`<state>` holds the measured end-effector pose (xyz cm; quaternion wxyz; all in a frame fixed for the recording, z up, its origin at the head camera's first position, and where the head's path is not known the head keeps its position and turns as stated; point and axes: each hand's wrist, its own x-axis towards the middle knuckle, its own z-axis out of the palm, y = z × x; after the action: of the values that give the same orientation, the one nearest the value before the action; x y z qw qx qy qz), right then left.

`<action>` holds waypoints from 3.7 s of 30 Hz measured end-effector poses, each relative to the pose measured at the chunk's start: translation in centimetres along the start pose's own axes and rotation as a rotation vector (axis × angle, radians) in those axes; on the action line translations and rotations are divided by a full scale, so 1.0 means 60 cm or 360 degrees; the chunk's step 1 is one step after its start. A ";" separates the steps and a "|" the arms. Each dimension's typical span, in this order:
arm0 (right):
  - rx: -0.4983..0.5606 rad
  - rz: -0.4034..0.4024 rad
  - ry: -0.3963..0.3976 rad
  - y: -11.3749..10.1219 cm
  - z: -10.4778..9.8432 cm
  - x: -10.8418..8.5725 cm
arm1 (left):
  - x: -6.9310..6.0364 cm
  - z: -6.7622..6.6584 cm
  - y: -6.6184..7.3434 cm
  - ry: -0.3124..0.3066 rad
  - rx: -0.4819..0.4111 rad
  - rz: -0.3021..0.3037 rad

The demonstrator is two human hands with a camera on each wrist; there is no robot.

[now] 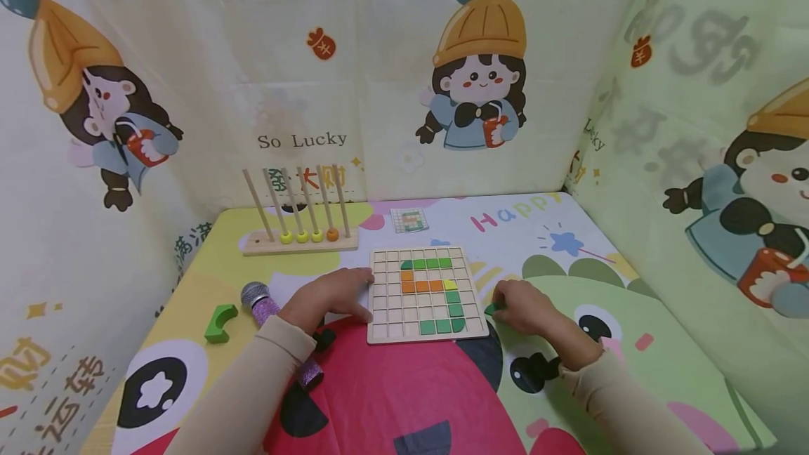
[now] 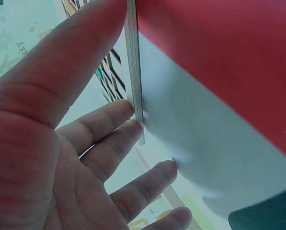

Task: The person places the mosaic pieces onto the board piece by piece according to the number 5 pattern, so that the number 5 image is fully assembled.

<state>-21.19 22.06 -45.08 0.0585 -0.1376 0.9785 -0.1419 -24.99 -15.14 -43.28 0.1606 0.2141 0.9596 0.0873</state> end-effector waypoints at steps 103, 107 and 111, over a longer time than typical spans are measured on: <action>0.0530 -0.0217 -0.0118 -0.039 0.004 -0.008 | 0.003 0.001 0.002 -0.0022 0.0002 0.0003; 0.0446 -0.0129 -0.0073 -0.008 -0.001 -0.015 | 0.003 0.003 0.001 -0.0018 -0.0019 0.0003; 0.0332 -0.0080 -0.0013 0.024 -0.009 -0.023 | 0.003 0.004 0.001 -0.0026 -0.0014 -0.0007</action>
<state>-20.29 23.93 -44.88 0.0729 -0.1557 0.9544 -0.2439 -25.03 -14.98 -43.57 0.1696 0.2122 0.9582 0.0894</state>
